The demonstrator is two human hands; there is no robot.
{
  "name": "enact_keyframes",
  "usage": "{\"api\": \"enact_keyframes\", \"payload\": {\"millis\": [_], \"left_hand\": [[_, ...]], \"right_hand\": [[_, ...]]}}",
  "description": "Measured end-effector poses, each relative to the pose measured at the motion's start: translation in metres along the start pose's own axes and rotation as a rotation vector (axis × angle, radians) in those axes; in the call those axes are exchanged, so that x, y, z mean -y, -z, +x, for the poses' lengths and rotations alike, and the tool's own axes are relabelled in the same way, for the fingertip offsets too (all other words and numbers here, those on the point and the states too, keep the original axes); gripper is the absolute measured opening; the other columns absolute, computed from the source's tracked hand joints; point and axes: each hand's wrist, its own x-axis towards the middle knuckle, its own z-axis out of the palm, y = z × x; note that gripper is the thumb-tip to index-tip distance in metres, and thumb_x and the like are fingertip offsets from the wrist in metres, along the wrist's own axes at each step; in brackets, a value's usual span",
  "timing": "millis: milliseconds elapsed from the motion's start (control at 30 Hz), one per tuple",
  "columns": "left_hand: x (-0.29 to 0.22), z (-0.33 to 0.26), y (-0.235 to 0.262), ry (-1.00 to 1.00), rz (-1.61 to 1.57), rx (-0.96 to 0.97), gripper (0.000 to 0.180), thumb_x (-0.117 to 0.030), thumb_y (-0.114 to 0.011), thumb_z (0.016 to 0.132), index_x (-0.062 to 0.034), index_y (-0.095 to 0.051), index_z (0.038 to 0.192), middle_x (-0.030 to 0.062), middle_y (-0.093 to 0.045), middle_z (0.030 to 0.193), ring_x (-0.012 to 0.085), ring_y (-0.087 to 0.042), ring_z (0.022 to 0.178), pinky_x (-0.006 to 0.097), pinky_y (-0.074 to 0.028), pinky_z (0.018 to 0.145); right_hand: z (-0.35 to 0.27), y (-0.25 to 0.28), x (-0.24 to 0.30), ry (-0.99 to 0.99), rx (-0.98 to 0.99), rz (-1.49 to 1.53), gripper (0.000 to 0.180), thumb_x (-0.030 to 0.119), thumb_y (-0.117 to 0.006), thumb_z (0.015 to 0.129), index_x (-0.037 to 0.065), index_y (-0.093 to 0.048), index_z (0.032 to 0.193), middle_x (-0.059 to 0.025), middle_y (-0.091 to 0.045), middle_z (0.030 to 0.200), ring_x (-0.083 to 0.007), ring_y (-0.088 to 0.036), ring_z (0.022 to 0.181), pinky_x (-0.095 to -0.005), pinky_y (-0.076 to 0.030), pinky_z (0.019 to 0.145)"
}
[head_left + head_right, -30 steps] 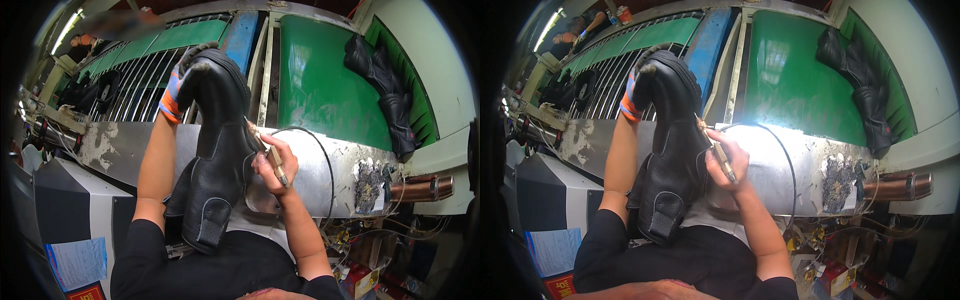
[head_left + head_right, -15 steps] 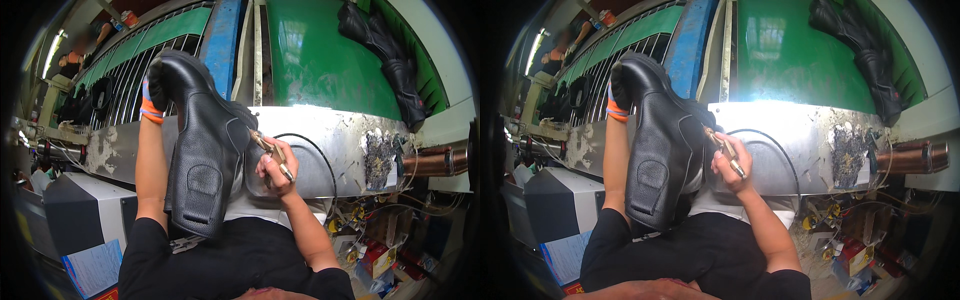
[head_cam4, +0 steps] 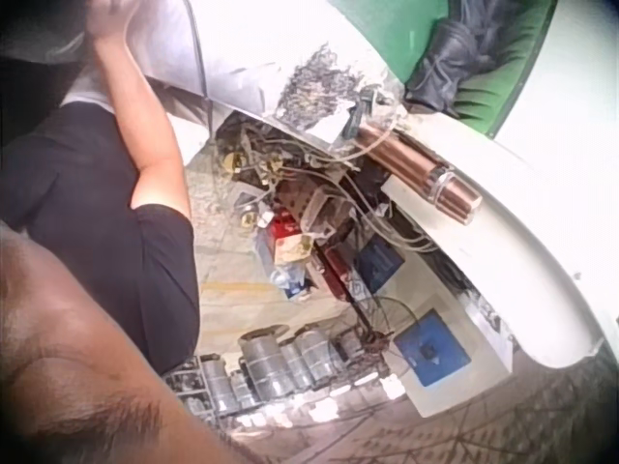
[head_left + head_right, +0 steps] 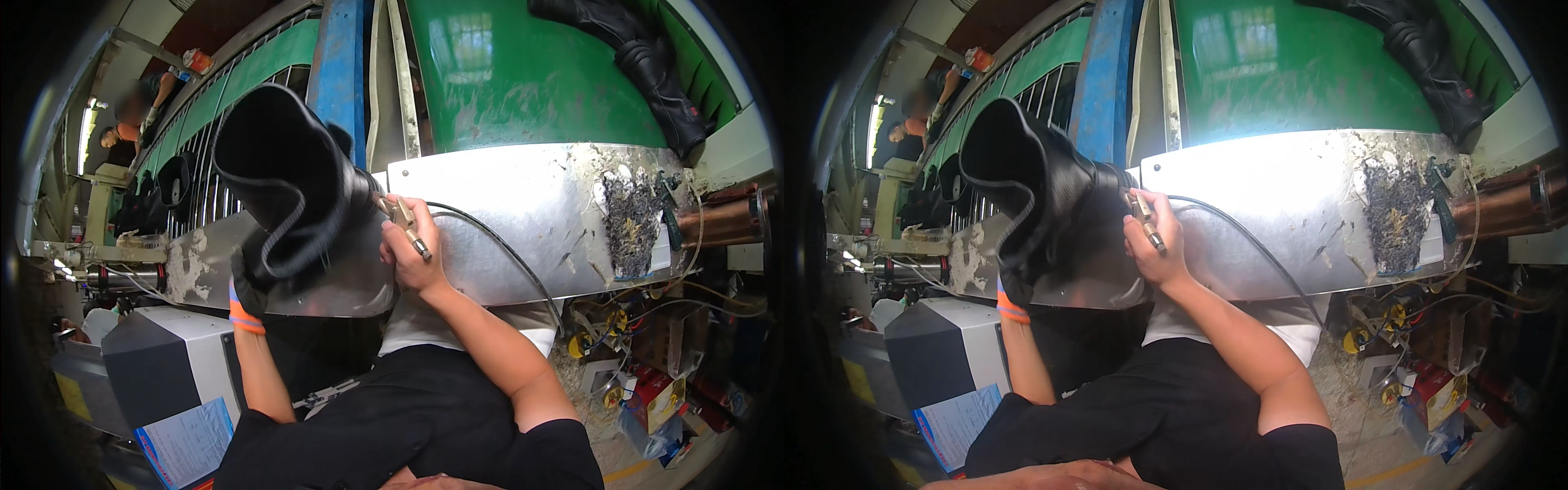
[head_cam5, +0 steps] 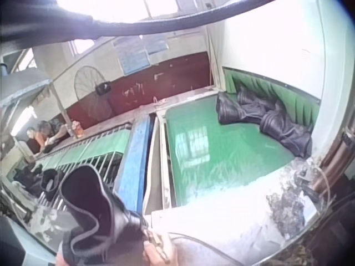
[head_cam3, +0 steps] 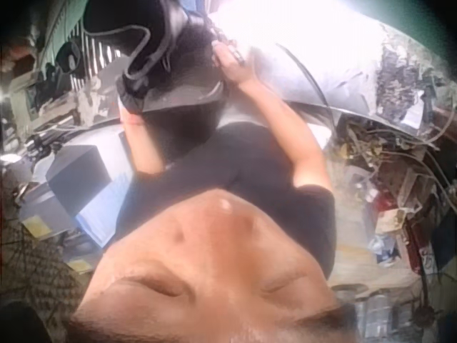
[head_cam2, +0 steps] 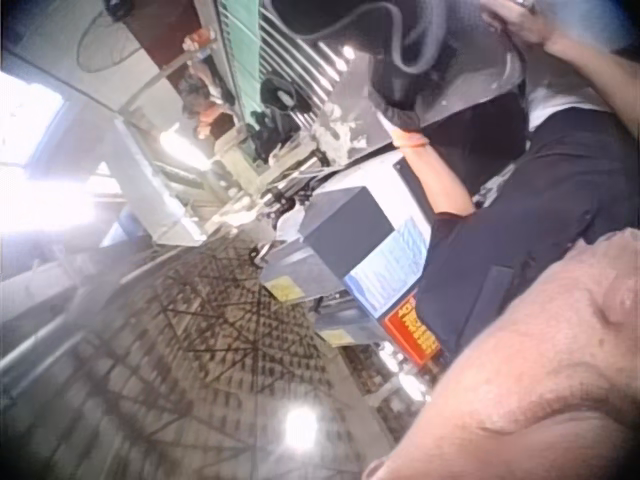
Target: The person uses a small tool to trim and finish the edges of black boots, places the finished boots onto a conveyor belt, and opens a metal container at the workstation.
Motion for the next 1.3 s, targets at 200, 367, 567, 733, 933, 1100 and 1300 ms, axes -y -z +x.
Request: {"api": "enact_keyframes", "payload": {"millis": [200, 367, 567, 733, 933, 1100, 1300], "left_hand": [[0.016, -0.106, -0.047, 0.396, 0.088, -0.122, 0.073, -0.065, -0.051, 0.091, -0.0131, -0.046, 0.142, 0.0089, -0.065, 0.123, 0.0289, -0.066, 0.105, 0.042, -0.057, 0.070], [0.021, -0.140, -0.088, 0.581, -0.205, 0.074, 0.070, -0.058, -0.047, 0.097, -0.0004, -0.048, 0.137, 0.0196, -0.066, 0.117, 0.0315, -0.071, 0.087, 0.039, -0.061, 0.071], [0.032, -0.145, -0.114, 0.722, -0.324, 0.180, 0.078, -0.064, -0.046, 0.094, 0.0023, -0.048, 0.136, 0.0212, -0.067, 0.113, 0.0307, -0.072, 0.089, 0.038, -0.060, 0.079], [0.035, -0.140, -0.129, 0.746, -0.386, 0.314, 0.080, -0.066, -0.043, 0.093, 0.0004, -0.048, 0.136, 0.0225, -0.066, 0.113, 0.0323, -0.069, 0.100, 0.041, -0.058, 0.086], [0.033, -0.133, -0.149, 0.800, -0.406, 0.421, 0.084, -0.070, -0.042, 0.091, -0.0006, -0.045, 0.138, 0.0228, -0.063, 0.118, 0.0336, -0.067, 0.105, 0.046, -0.056, 0.090], [0.041, -0.128, -0.159, 0.895, -0.490, 0.531, 0.088, -0.073, -0.042, 0.089, -0.0030, -0.040, 0.143, 0.0226, -0.058, 0.129, 0.0333, -0.065, 0.110, 0.045, -0.055, 0.092], [0.021, -0.115, -0.204, 0.871, -0.375, 0.720, 0.098, -0.082, -0.036, 0.084, -0.0074, -0.034, 0.148, 0.0174, -0.061, 0.127, 0.0300, -0.064, 0.112, 0.041, -0.053, 0.094]], "right_hand": [[-0.015, -0.004, -0.004, -0.004, 0.017, -0.025, 0.038, 0.007, -0.056, 0.090, -0.001, -0.047, 0.126, -0.0023, -0.055, 0.063, -0.0084, -0.052, 0.052, -0.0249, -0.042, 0.049], [-0.032, 0.005, -0.001, -0.004, 0.051, -0.034, 0.037, 0.006, -0.055, 0.091, -0.001, -0.046, 0.126, -0.0024, -0.054, 0.063, -0.0085, -0.051, 0.052, -0.0248, -0.042, 0.049], [-0.042, 0.015, 0.006, 0.034, 0.101, -0.107, 0.038, 0.002, -0.050, 0.091, -0.003, -0.043, 0.127, -0.0036, -0.051, 0.069, -0.0091, -0.047, 0.050, -0.0266, -0.044, 0.049], [-0.052, 0.024, 0.011, -0.008, 0.125, -0.149, 0.037, 0.000, -0.050, 0.090, -0.003, -0.043, 0.127, -0.0033, -0.051, 0.068, -0.0083, -0.048, 0.050, -0.0262, -0.044, 0.050], [-0.067, 0.044, 0.038, -0.130, 0.118, -0.166, 0.037, 0.003, -0.053, 0.090, -0.003, -0.046, 0.126, -0.0012, -0.053, 0.063, -0.0073, -0.050, 0.051, -0.0254, -0.042, 0.050], [-0.089, 0.055, 0.056, -0.220, 0.091, -0.146, 0.036, 0.002, -0.054, 0.090, -0.002, -0.047, 0.125, -0.0009, -0.053, 0.064, -0.0067, -0.050, 0.053, -0.0250, -0.043, 0.051], [-0.129, 0.063, 0.075, -0.232, 0.001, -0.188, 0.037, 0.000, -0.053, 0.091, -0.004, -0.045, 0.127, -0.0030, -0.054, 0.065, -0.0070, -0.050, 0.053, -0.0239, -0.043, 0.051]]}}
